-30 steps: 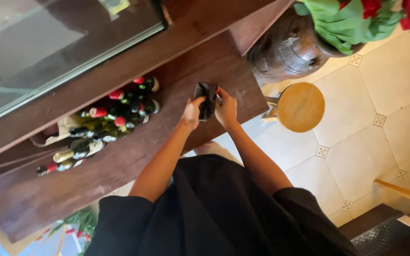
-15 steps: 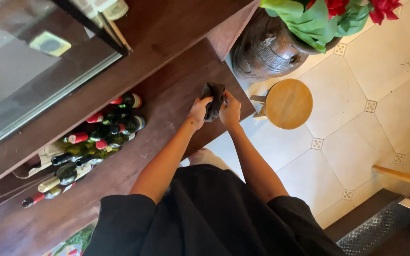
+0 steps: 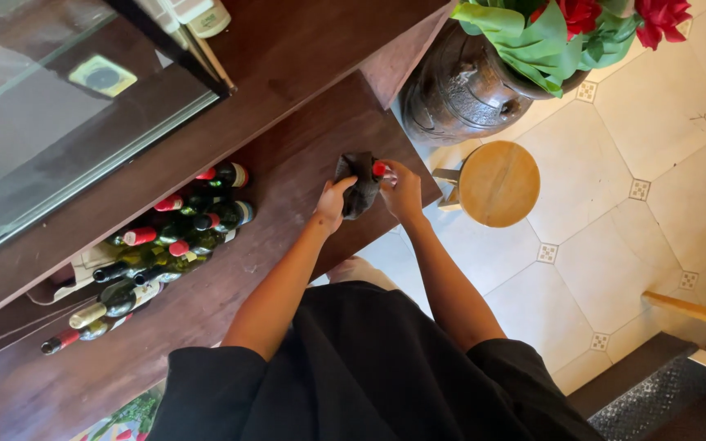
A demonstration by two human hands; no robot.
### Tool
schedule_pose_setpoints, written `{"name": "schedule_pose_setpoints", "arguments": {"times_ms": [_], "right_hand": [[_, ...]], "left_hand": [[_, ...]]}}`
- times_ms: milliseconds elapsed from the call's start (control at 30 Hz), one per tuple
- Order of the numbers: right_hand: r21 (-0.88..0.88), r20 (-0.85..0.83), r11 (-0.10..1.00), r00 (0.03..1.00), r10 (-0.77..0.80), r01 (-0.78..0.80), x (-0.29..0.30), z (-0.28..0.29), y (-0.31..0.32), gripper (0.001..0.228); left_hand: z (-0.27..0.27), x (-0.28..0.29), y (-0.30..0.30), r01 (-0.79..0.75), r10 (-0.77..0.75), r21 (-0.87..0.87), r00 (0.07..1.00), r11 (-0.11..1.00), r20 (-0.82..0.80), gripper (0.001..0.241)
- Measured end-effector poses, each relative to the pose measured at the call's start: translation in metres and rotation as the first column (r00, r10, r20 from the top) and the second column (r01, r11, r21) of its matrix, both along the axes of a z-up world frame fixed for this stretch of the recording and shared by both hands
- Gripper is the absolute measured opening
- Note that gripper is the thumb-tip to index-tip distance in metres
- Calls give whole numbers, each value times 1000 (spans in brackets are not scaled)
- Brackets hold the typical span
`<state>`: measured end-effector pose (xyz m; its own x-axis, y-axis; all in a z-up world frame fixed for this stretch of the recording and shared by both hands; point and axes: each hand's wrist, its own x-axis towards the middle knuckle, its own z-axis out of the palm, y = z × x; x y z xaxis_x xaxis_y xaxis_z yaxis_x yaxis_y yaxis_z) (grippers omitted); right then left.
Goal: Clean and wipe dust off multiple wine bottles on a wooden shelf.
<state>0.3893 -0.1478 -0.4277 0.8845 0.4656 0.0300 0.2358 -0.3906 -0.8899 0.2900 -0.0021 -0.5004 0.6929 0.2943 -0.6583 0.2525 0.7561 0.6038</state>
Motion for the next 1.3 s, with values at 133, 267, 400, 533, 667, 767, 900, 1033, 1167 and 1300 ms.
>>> {"name": "schedule_pose_setpoints", "arguments": {"times_ms": [133,267,400,533,667,767,900,1033,1167,1300], "right_hand": [[-60,-20,998,1000,10,-11,-3,11,4,40],[-110,23,994,1000,10,-7,-4,27,7,40],[3,134,999,990,32,-32,-8,40,2,49],[118,108,989,989,-99,86,-32,3,-17,33],[286,-118,957,993,-23,56,-80,33,-10,18],[347,-364,936,909,201,-69,-106,67,11,25],[405,-500,886,757,421,-226,-110,42,23,14],[387,-381,851,778,499,-356,-118,59,42,19],[176,-173,869,854,490,-463,-132,107,64,18],[86,-27,855,857,515,-512,-134,98,73,23]], "left_hand": [[15,-21,11,-38,37,-25,998,999,-48,56],[47,-44,16,-41,43,18,991,999,-127,61],[44,-71,24,-61,58,-74,998,995,-35,68],[81,-93,29,28,-30,-10,950,1000,-310,70],[66,-117,31,-59,40,-194,994,979,-101,54],[84,-135,33,-63,86,-340,995,938,53,43],[115,-159,44,-69,111,-340,988,938,105,42],[125,-189,57,-129,202,-416,970,900,135,45],[154,-216,61,-161,225,-249,940,955,255,49],[179,-244,62,-137,137,-32,889,990,437,65]]}}
